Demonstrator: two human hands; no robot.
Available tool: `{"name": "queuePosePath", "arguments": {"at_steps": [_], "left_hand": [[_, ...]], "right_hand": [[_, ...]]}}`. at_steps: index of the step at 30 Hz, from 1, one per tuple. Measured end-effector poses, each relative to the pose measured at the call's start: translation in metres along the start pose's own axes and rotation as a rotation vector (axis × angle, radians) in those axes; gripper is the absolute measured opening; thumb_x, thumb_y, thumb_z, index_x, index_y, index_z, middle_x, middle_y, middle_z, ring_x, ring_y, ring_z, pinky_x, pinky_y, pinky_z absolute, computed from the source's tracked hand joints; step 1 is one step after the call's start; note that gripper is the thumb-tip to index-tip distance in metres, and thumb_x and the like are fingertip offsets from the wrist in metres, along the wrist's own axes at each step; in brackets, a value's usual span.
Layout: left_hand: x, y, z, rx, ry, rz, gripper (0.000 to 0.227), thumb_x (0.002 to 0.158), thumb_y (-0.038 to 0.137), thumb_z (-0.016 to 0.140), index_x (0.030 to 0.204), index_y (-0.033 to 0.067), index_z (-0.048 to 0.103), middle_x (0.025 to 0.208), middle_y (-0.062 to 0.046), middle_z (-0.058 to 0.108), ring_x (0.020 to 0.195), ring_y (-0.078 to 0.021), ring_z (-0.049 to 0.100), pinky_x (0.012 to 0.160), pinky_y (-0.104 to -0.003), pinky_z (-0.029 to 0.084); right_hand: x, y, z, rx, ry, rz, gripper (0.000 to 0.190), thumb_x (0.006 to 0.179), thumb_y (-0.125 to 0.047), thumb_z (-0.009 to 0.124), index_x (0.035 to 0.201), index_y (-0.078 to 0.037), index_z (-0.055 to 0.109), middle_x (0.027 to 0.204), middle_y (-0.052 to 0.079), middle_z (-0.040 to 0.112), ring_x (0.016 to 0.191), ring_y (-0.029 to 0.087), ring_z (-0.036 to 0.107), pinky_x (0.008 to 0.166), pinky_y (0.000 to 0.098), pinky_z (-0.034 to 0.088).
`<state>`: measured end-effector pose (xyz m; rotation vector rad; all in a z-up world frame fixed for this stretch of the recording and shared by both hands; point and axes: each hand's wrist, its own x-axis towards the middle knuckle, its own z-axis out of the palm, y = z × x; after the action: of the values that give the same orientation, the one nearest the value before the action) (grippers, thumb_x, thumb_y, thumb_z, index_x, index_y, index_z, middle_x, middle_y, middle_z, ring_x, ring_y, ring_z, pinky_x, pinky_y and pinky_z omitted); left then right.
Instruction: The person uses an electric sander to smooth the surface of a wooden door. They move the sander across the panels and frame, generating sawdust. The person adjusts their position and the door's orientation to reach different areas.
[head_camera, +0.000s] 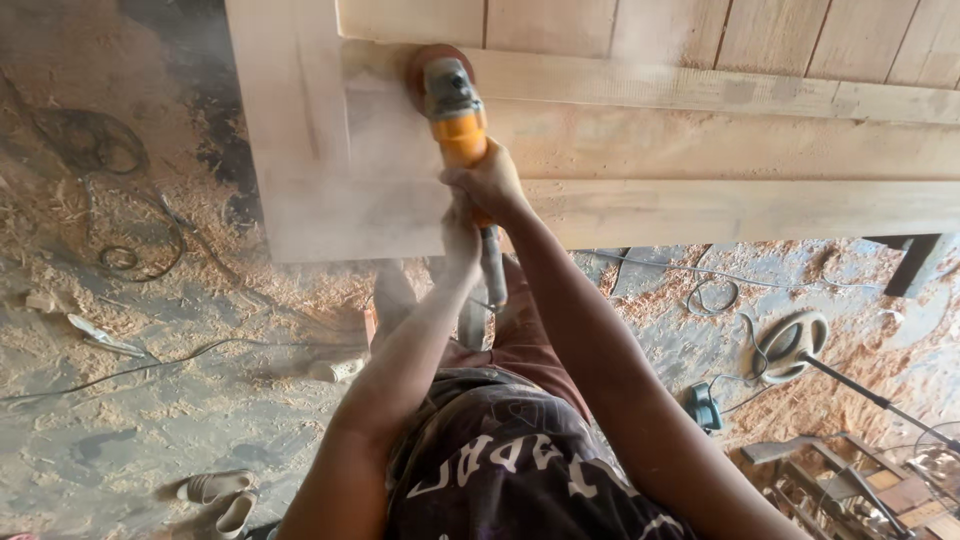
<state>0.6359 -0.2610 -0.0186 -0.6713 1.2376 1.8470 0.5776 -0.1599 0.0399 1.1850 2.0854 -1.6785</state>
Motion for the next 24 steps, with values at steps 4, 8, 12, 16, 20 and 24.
{"name": "queuePosePath", "arguments": {"at_steps": [4, 8, 12, 16, 20, 24], "left_hand": [[0.023, -0.063, 0.020, 0.458, -0.028, 0.189, 0.057, 0.107, 0.051, 0.043, 0.110, -0.0010, 0.066, 0.079, -0.011, 0.071, 0.070, -0.0217, 0.069, 0.058, -0.039, 0.053], [0.049, -0.097, 0.059, 0.999, -0.224, 0.462, 0.053, 0.103, 0.051, 0.052, 0.110, 0.0012, 0.069, 0.084, -0.014, 0.073, 0.079, -0.0318, 0.070, 0.067, -0.044, 0.054], [0.045, -0.083, 0.097, 0.749, -0.319, -0.090, 0.071, 0.098, 0.065, 0.047, 0.097, 0.0001, 0.076, 0.079, -0.011, 0.074, 0.077, -0.0243, 0.073, 0.069, -0.040, 0.055], [0.035, -0.054, 0.115, 0.635, -0.292, -0.057, 0.070, 0.096, 0.066, 0.048, 0.094, 0.0015, 0.075, 0.078, -0.009, 0.074, 0.073, -0.0199, 0.071, 0.065, -0.034, 0.054], [0.026, -0.028, 0.090, 0.535, -0.216, 0.033, 0.053, 0.083, 0.049, 0.063, 0.092, -0.0023, 0.075, 0.074, -0.010, 0.073, 0.066, -0.0177, 0.069, 0.057, -0.035, 0.053], [0.017, -0.008, 0.060, 0.308, -0.251, 0.092, 0.039, 0.083, 0.032, 0.071, 0.092, -0.0060, 0.071, 0.072, -0.008, 0.067, 0.062, -0.0190, 0.062, 0.054, -0.038, 0.048]], "right_hand": [[-0.003, 0.028, -0.050, 0.152, 0.007, 0.020, 0.032, 0.073, -0.010, 0.078, 0.100, 0.002, 0.066, 0.081, 0.008, 0.070, 0.070, 0.018, 0.068, 0.062, 0.0334, 0.058], [-0.003, 0.059, -0.098, 0.489, 0.098, 0.095, 0.019, 0.081, -0.008, 0.072, 0.097, 0.001, 0.064, 0.077, 0.007, 0.067, 0.061, 0.017, 0.066, 0.054, 0.0323, 0.057], [-0.003, 0.076, -0.145, 0.689, 0.246, 0.077, 0.021, 0.077, -0.003, 0.064, 0.097, 0.002, 0.061, 0.076, 0.008, 0.068, 0.061, 0.019, 0.069, 0.055, 0.0353, 0.061], [0.010, 0.073, -0.151, 0.700, 0.263, 0.126, 0.018, 0.083, -0.002, 0.071, 0.096, 0.007, 0.063, 0.075, 0.008, 0.064, 0.059, 0.019, 0.064, 0.054, 0.0330, 0.056], [0.014, 0.051, -0.113, 0.671, 0.201, 0.105, 0.017, 0.081, 0.000, 0.071, 0.095, 0.003, 0.062, 0.073, 0.008, 0.065, 0.056, 0.019, 0.065, 0.050, 0.0333, 0.056], [0.009, 0.026, -0.073, 0.502, 0.231, 0.131, 0.018, 0.079, 0.000, 0.073, 0.093, 0.003, 0.062, 0.072, 0.007, 0.065, 0.055, 0.016, 0.064, 0.047, 0.0316, 0.053]]}}
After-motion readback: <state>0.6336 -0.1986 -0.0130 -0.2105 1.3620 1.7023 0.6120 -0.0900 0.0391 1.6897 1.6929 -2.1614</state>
